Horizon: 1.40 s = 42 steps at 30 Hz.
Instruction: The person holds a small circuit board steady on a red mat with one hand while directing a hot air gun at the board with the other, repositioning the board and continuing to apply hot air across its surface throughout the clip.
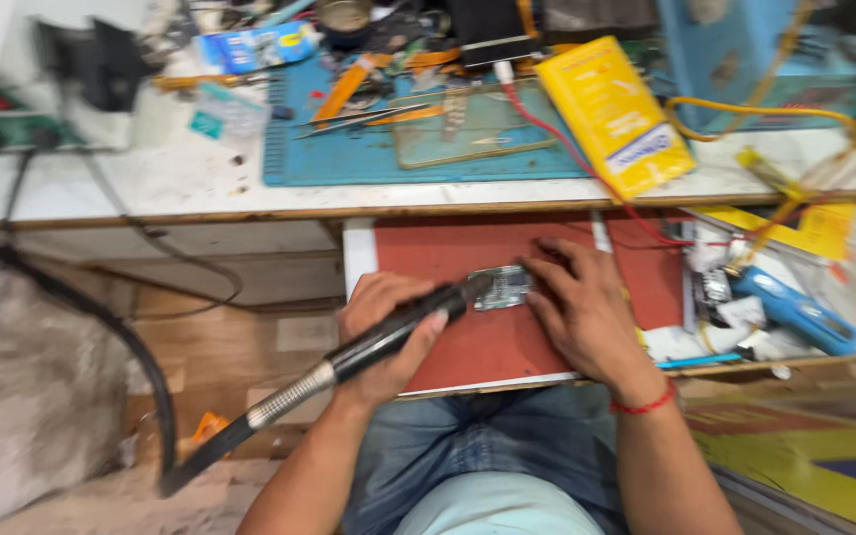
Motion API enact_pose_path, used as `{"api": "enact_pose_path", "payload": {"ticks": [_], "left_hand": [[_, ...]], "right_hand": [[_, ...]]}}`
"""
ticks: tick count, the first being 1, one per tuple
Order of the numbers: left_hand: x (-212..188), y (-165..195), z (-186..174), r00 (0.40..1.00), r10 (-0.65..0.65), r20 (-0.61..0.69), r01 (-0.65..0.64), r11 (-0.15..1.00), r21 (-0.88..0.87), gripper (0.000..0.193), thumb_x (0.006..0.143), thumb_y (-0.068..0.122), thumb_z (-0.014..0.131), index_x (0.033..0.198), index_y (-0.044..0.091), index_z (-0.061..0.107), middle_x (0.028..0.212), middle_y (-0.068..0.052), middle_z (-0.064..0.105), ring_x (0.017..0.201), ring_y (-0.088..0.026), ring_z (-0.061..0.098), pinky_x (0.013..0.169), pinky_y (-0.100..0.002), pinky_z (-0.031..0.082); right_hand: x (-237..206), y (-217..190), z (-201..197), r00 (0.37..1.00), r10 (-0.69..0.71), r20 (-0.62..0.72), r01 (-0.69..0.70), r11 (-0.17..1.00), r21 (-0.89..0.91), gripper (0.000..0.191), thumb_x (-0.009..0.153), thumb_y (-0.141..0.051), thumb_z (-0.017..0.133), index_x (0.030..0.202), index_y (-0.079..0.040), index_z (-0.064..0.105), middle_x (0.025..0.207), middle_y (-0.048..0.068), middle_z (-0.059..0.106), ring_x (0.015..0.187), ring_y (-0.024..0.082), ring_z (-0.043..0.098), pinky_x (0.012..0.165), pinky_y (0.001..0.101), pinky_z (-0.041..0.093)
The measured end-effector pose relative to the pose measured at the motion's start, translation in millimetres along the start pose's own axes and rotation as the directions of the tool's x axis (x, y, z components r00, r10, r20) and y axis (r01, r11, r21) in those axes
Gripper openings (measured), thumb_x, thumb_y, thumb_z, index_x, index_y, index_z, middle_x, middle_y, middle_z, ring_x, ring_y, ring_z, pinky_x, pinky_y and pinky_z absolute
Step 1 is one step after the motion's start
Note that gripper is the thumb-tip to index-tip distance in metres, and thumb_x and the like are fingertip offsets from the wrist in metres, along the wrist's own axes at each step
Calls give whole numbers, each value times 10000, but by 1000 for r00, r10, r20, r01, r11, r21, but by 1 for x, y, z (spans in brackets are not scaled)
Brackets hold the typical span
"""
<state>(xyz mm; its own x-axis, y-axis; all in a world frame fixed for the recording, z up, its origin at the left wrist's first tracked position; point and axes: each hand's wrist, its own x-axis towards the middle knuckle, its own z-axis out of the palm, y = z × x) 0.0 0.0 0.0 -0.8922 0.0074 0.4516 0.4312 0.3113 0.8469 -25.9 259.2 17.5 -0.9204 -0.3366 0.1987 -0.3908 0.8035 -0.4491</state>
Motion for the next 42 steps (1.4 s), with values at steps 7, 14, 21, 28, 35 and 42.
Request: {"api": "enact_pose_path", "payload": {"ticks": [7,14,21,28,35,42], "left_hand": [[-4,3,-4,998,55,42,-54,998,-9,273,852,236,796,1032,51,705,1003,-105,747,951,-282,675,903,-386,531],[-4,1,-8,999,-6,47,9,998,-57,306,846,254,794,1054,42,720,988,-114,736,970,-280,687,890,-357,561],[-5,-4,-8,998,30,52,-29,999,-34,294,862,237,785,1066,40,709,1022,-122,748,959,-272,683,906,-377,541],[-4,-5,-6,993,79,90,-79,997,-4,290,856,251,779,1045,38,721,992,-117,744,961,-270,673,886,-369,553],[-2,-11,-2,1000,26,12,-25,997,-75,281,886,276,760,1036,43,714,980,-109,748,928,-227,697,878,-360,566],[2,-9,1,995,39,88,-37,999,-28,311,868,280,797,1056,44,718,993,-105,745,981,-247,683,885,-362,566]], "right_hand": [[-4,0,2,1000,-20,1,20,1000,0,428,872,-181,729,1292,-122,670,1382,138,570,1208,391,518,1043,487,437],[0,-6,6,1000,-11,17,11,1000,-1,434,872,-181,730,1297,-116,670,1389,136,565,1202,384,512,1038,486,438],[-3,-4,5,1000,-10,13,10,1000,15,441,880,-176,732,1311,-116,667,1397,141,564,1201,386,510,1041,482,442],[0,-2,5,1000,-9,18,9,1000,20,448,872,-172,738,1311,-116,670,1398,141,563,1210,386,506,1046,480,438],[3,2,6,1000,-18,10,18,1000,6,436,871,-174,742,1297,-108,674,1391,137,566,1211,378,510,1051,482,436],[5,5,7,1000,-8,12,8,1000,20,431,867,-168,744,1290,-108,681,1382,131,571,1188,370,519,1037,474,443]]}}
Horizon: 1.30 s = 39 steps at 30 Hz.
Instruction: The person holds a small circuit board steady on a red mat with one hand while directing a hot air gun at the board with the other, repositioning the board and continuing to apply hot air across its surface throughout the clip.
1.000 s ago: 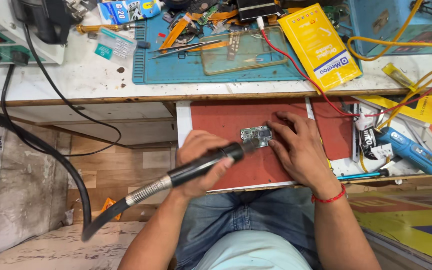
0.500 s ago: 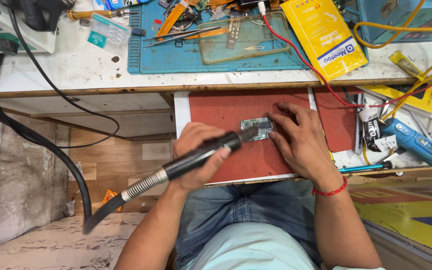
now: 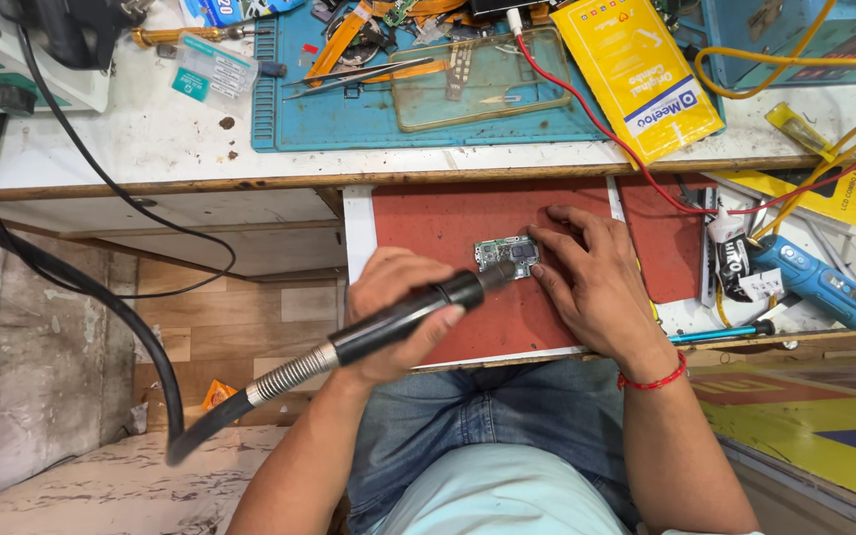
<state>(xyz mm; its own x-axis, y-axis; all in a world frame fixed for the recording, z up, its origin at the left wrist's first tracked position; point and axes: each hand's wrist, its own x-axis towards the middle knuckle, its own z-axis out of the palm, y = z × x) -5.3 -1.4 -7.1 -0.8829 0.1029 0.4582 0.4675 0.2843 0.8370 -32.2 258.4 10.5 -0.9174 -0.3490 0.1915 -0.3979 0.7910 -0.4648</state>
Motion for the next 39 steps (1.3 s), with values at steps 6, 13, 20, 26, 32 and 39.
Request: {"api": "enact_pose_path", "payload": {"ticks": [6,13,20,26,32,39], "left_hand": [[10,-1,1,1000,23,8,-23,1000,-12,326,841,243,808,1064,25,713,1024,-119,744,978,-272,679,911,-375,552],[-17,19,5,999,-13,-31,12,999,-29,282,891,226,777,1074,24,706,1039,-121,746,977,-268,693,917,-374,556],[-27,-16,2,1000,-13,1,13,998,-66,301,895,268,757,1068,26,708,1031,-119,738,979,-255,693,891,-356,563],[-25,-17,6,995,68,67,-62,994,-89,279,846,289,756,995,55,728,907,-93,742,873,-212,704,842,-341,558],[-25,-10,1,998,47,43,-45,998,-42,274,880,278,754,998,33,720,952,-114,744,896,-245,696,859,-354,556],[-22,-13,4,996,88,35,-85,994,-69,267,873,291,746,989,51,722,924,-97,744,871,-216,700,865,-357,551]], "right_hand": [[5,4,-1,999,-40,9,40,999,3,408,851,-176,764,1252,-133,706,1375,121,583,1172,359,526,1022,467,450],[-28,-2,-13,998,-58,7,58,998,-19,421,875,-171,772,1287,-128,701,1392,122,579,1198,370,520,1043,478,447],[-22,3,16,999,-27,37,28,1000,-14,423,887,-167,772,1302,-135,699,1414,123,568,1201,374,505,1051,469,450],[-22,1,13,999,-28,34,28,999,-19,413,886,-172,773,1291,-135,700,1418,118,567,1204,374,506,1052,470,442],[-21,1,11,999,-28,27,29,999,-30,414,887,-181,776,1292,-137,704,1407,118,569,1194,369,509,1050,475,437],[-19,1,10,999,-24,31,25,999,-29,399,899,-179,765,1291,-136,705,1411,116,571,1196,363,510,1051,473,435]]}}
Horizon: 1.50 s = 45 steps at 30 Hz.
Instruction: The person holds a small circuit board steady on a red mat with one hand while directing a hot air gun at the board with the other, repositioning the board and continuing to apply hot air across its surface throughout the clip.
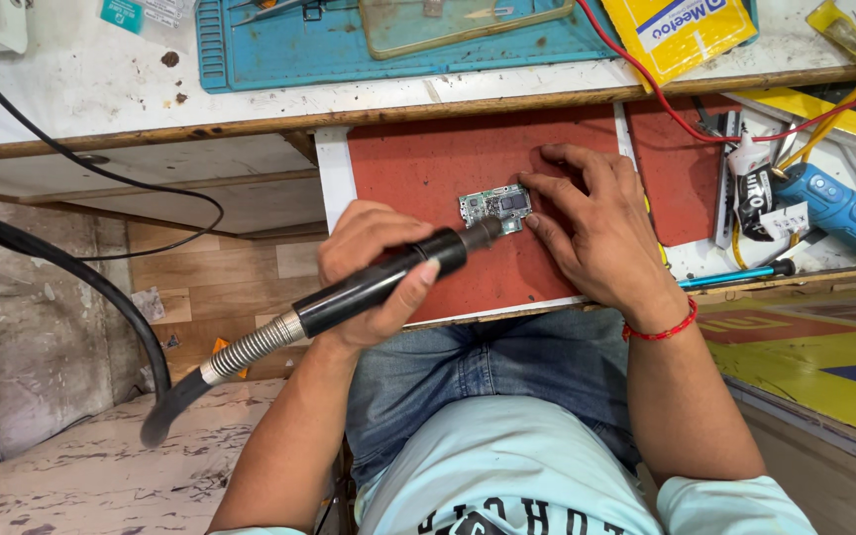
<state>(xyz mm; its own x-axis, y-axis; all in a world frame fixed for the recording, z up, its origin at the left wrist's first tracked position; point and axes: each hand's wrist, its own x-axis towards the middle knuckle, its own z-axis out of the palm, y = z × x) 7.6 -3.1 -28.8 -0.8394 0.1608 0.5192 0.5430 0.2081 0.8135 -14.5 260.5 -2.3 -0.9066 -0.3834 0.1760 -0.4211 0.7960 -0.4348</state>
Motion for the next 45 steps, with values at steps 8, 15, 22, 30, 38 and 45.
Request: {"api": "enact_pose_path", "payload": {"ticks": [8,15,22,30,38,45], "left_hand": [[1,1,-1,994,-77,-79,80,996,35,276,904,282,746,1027,38,715,959,-103,745,905,-220,697,862,-351,561],[-3,3,-6,977,-112,-179,115,993,5,262,943,259,720,1042,17,699,1004,-131,731,905,-229,688,842,-329,557],[-3,-3,-10,970,-146,-196,147,989,-11,265,943,263,716,1052,23,702,1009,-123,729,883,-221,671,833,-323,550],[-2,-3,-12,991,-92,-93,97,994,55,279,936,249,756,1082,18,701,1051,-121,734,955,-247,677,907,-348,545],[-1,-4,-8,991,-84,-107,94,992,85,288,930,254,764,1087,22,697,1050,-126,728,954,-259,676,917,-364,541],[-1,0,-9,994,-94,-63,98,993,59,303,904,267,765,1083,28,713,1034,-117,736,955,-254,678,907,-361,544]], "right_hand": [[1,0,0,1000,-3,-2,3,1000,3,417,902,-180,767,1310,-133,695,1424,118,563,1217,368,502,1071,469,431],[5,-3,-2,996,-85,41,86,996,-22,582,808,-275,821,1357,-147,675,1475,171,496,1235,415,455,1066,517,389],[9,-5,5,999,-26,28,27,999,-37,503,879,-297,819,1347,-186,671,1508,164,490,1277,405,467,1095,490,420],[7,-1,11,999,-14,49,17,999,-46,504,891,-234,814,1365,-145,667,1491,167,488,1232,403,474,1078,499,424],[4,4,7,998,45,-36,-41,995,94,484,909,-104,796,1362,-47,633,1490,170,484,1336,393,476,1140,479,438],[4,3,8,998,62,-28,-58,992,116,374,922,-57,770,1285,-48,681,1460,157,524,1263,366,504,1074,447,474]]}}
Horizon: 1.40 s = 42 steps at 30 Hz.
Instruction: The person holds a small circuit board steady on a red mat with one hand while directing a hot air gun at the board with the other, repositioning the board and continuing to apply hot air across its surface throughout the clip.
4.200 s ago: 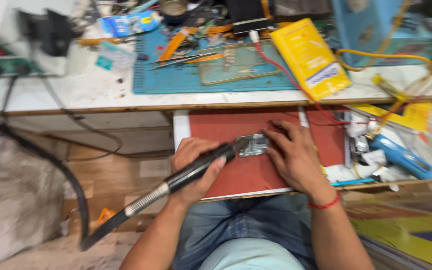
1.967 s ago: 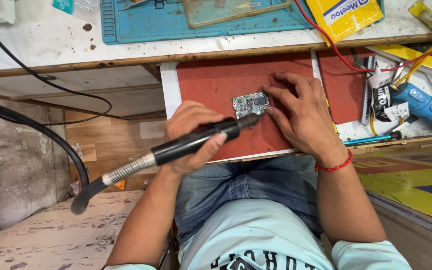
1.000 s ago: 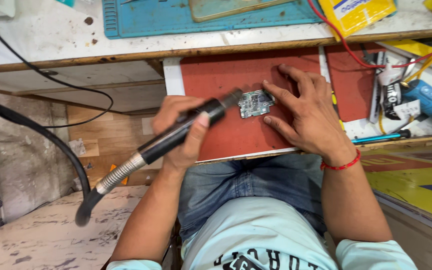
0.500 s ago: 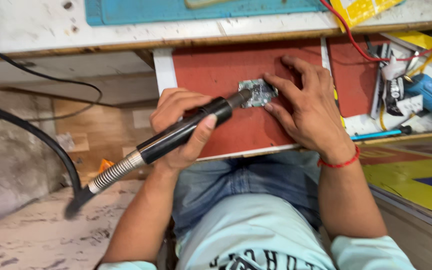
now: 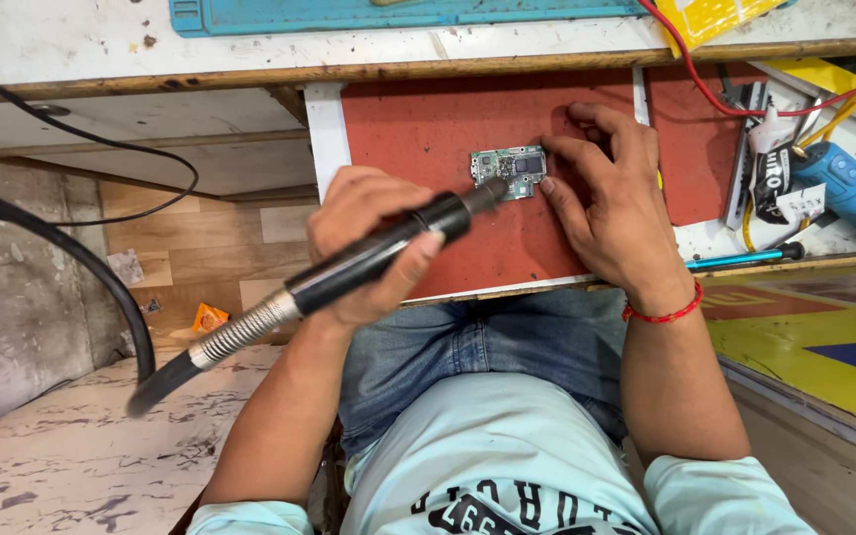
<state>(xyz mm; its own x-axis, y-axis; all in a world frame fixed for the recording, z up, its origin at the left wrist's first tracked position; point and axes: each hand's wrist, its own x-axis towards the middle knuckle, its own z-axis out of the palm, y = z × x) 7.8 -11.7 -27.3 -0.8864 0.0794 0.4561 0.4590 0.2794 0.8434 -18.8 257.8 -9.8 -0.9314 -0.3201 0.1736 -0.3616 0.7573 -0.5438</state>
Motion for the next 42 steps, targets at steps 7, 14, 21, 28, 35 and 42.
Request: {"api": "enact_pose_path", "payload": {"ticks": [7,14,21,28,35,42], "left_hand": [[1,-4,0,999,40,-10,-40,999,-11,301,893,267,761,1049,15,708,1018,-121,743,963,-269,685,885,-369,548],[1,0,-8,999,-12,-48,13,1000,13,316,912,270,755,1085,10,704,1056,-124,731,952,-265,685,905,-356,547],[6,2,3,1000,15,25,-14,999,-35,292,923,245,769,1100,22,703,1050,-114,734,961,-266,674,914,-345,540],[8,1,-6,999,46,8,-46,999,-7,296,875,249,777,1078,49,698,1040,-104,736,973,-266,685,893,-358,528],[8,1,-5,1000,-9,6,9,1000,-5,326,910,298,786,1105,52,698,1058,-88,737,988,-248,693,904,-339,560],[5,-1,-4,999,25,44,-27,999,42,342,905,317,804,1097,53,705,1046,-89,746,993,-244,688,926,-367,556]], "right_hand": [[0,0,2,1000,-14,11,14,1000,-15,385,928,-56,771,1303,-63,684,1473,143,534,1275,361,500,1099,460,462],[3,-4,4,1000,-14,10,15,999,-38,398,927,-69,770,1316,-87,688,1469,149,530,1300,384,479,1104,474,444],[0,8,-2,1000,-20,-13,19,999,-41,377,936,-104,763,1302,-85,674,1451,157,534,1313,392,481,1113,479,437],[7,-5,1,1000,-17,5,18,999,-47,396,928,-101,763,1316,-89,685,1456,149,553,1297,397,487,1097,476,448],[5,-5,2,999,-41,25,42,998,-36,387,927,-107,770,1308,-102,698,1453,157,540,1294,393,482,1092,472,455],[6,-6,2,999,-37,32,38,998,-48,395,923,-112,770,1311,-103,698,1451,157,541,1299,395,481,1094,476,448]]}}
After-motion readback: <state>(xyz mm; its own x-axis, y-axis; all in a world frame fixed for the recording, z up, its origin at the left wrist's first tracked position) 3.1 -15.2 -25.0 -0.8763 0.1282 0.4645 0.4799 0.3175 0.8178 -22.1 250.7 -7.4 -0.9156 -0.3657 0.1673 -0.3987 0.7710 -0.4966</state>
